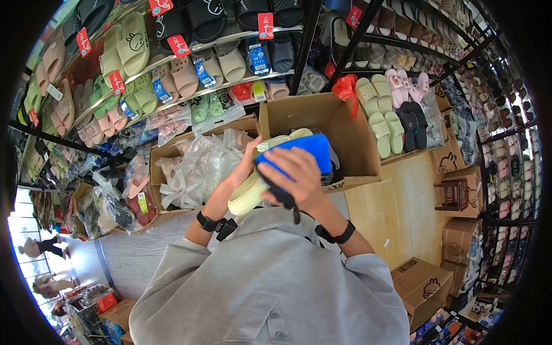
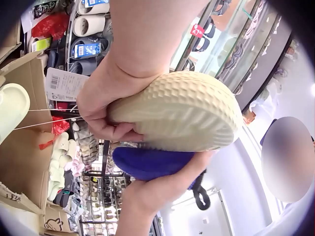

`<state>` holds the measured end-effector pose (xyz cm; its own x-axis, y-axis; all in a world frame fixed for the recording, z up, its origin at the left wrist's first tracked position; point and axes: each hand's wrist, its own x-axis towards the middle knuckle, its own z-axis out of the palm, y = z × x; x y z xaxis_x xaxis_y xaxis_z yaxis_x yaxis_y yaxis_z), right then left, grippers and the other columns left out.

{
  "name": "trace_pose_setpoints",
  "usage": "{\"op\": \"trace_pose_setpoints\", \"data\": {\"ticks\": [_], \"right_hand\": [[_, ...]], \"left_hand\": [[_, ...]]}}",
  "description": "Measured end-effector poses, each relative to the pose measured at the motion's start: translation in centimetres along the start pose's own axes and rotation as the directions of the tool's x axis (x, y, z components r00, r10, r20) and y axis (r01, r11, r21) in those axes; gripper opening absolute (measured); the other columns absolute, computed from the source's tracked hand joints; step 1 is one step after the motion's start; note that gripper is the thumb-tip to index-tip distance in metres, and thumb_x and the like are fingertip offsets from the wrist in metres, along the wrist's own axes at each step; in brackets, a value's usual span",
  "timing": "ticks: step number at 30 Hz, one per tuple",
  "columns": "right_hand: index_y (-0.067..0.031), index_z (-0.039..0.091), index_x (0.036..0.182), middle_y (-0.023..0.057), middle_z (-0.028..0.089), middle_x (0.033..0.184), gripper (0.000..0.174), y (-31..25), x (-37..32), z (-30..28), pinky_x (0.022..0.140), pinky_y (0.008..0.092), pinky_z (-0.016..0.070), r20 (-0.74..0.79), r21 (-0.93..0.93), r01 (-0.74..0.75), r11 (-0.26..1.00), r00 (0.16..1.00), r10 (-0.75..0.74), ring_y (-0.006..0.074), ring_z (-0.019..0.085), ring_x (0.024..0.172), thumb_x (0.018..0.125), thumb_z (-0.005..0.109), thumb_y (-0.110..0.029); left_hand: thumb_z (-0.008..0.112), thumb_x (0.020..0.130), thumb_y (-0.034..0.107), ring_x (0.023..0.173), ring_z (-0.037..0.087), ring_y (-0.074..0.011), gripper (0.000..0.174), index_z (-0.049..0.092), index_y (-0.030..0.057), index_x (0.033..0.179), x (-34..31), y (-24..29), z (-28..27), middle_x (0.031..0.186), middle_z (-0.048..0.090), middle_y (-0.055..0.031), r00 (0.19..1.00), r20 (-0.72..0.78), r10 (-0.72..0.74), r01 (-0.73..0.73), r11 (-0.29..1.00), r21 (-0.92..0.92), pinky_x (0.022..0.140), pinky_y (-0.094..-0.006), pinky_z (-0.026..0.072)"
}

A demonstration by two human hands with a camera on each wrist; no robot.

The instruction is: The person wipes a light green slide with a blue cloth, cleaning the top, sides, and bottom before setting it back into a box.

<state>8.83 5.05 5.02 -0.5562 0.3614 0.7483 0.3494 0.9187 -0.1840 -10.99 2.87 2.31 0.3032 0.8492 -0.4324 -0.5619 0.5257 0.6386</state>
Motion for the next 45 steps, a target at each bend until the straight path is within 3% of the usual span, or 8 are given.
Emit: {"op": "trace_pose_setpoints", "data": {"ticks": [4, 8, 25, 36, 38, 39, 42, 45], "right_hand": [[-0.017, 0.077, 0.134, 0.0063, 0.074, 0.139, 0.049, -3.7, 0.5, 1.2, 0.109, 0.0437, 0.0519, -0.002, 0.112, 0.105, 0.988, 0.994, -0.106, 0.027, 0.07, 0.127, 0.096, 0.078, -0.049], [-0.0236, 0.078, 0.128, 0.002, 0.077, 0.133, 0.044, -4.8, 0.0, 1.9, 0.115, 0.0401, 0.0466, 0.013, 0.06, 0.317, 0.946, 0.948, -0.319, 0.0204, 0.07, 0.127, 0.098, 0.075, -0.056], [0.0031, 0.073, 0.134, 0.0226, 0.072, 0.138, 0.061, 7.6, -1.8, -1.4, 0.115, 0.0558, 0.0474, -0.024, 0.203, -0.295, 0.934, 0.952, 0.306, 0.0426, 0.067, 0.131, 0.1, 0.072, -0.047], [-0.0132, 0.076, 0.135, 0.0121, 0.071, 0.142, 0.056, -0.7, 0.3, -1.3, 0.113, 0.051, 0.0507, 0.084, 0.09, -0.008, 0.996, 0.996, 0.001, 0.032, 0.067, 0.132, 0.093, 0.079, -0.051], [-0.0131, 0.076, 0.135, 0.0114, 0.071, 0.141, 0.053, -2.8, 0.4, -0.9, 0.113, 0.0476, 0.0516, 0.105, 0.111, 0.083, 0.99, 0.99, -0.094, 0.0297, 0.067, 0.132, 0.097, 0.076, -0.051], [-0.0124, 0.076, 0.134, 0.0118, 0.071, 0.141, 0.05, -3.9, 0.6, -0.9, 0.113, 0.046, 0.0517, 0.111, 0.136, 0.124, 0.983, 0.984, -0.139, 0.0284, 0.067, 0.132, 0.1, 0.073, -0.048], [-0.0116, 0.074, 0.135, 0.009, 0.071, 0.142, 0.05, -5.4, -0.4, 0.0, 0.114, 0.042, 0.0513, 0.11, 0.15, 0.311, 0.939, 0.938, -0.328, 0.0255, 0.068, 0.132, 0.1, 0.073, -0.047], [-0.0145, 0.075, 0.135, 0.0071, 0.072, 0.142, 0.048, -4.1, -0.8, -1.0, 0.112, 0.0403, 0.0515, 0.157, 0.134, 0.374, 0.918, 0.906, -0.392, 0.0237, 0.068, 0.132, 0.1, 0.073, -0.048]], "left_hand": [[0.054, 0.108, 0.067, 0.107, 0.068, -0.0237, 0.067, 0.066, 0.008, 0.136, 4.0, -4.1, -4.8, 0.118, 0.07, -0.0048, 0.833, -0.047, 0.552, -0.475, 0.756, 0.451, 0.106, -0.0354, 0.0532], [0.055, 0.107, 0.067, 0.099, 0.068, -0.0199, 0.066, 0.067, 0.0078, 0.133, 4.5, -2.1, -4.2, 0.114, 0.071, -0.0035, 0.995, 0.058, -0.08, 0.09, 0.977, -0.196, 0.096, -0.0336, 0.0555], [0.054, 0.105, 0.072, 0.109, 0.072, -0.0197, 0.076, 0.063, 0.0096, 0.147, 1.9, -1.3, -2.1, 0.133, 0.073, -0.0069, 0.986, 0.026, -0.166, 0.166, 0.986, -0.001, 0.096, -0.0344, 0.058], [0.058, 0.102, 0.073, 0.098, 0.074, -0.0264, 0.073, 0.065, 0.0061, 0.131, 1.5, -1.6, -0.9, 0.114, 0.074, -0.0113, 0.976, -0.059, -0.211, 0.199, 0.966, -0.165, 0.098, -0.0374, 0.062], [0.059, 0.104, 0.069, 0.114, 0.071, -0.0246, 0.074, 0.063, 0.0065, 0.143, 1.9, -4.7, -1.6, 0.128, 0.071, -0.0112, 0.757, 0.1, 0.645, -0.562, 0.566, 0.603, 0.106, -0.0402, 0.0559], [0.059, 0.104, 0.069, 0.114, 0.071, -0.0247, 0.074, 0.062, 0.0067, 0.144, 1.9, -5.3, -1.7, 0.128, 0.071, -0.0113, 0.67, 0.118, 0.733, -0.585, 0.423, 0.691, 0.106, -0.0403, 0.0559], [0.058, 0.104, 0.068, 0.115, 0.071, -0.0249, 0.073, 0.062, 0.0074, 0.146, 3.1, -4.9, -2.1, 0.129, 0.071, -0.0117, 0.949, 0.0, 0.316, -0.308, 0.927, 0.216, 0.106, -0.0405, 0.0559], [0.058, 0.105, 0.067, 0.116, 0.071, -0.0251, 0.073, 0.061, 0.0081, 0.148, 4.2, -3.9, -1.8, 0.13, 0.071, -0.012, 0.99, 0.124, -0.066, 0.087, 0.981, -0.173, 0.106, -0.0408, 0.0558]]}}
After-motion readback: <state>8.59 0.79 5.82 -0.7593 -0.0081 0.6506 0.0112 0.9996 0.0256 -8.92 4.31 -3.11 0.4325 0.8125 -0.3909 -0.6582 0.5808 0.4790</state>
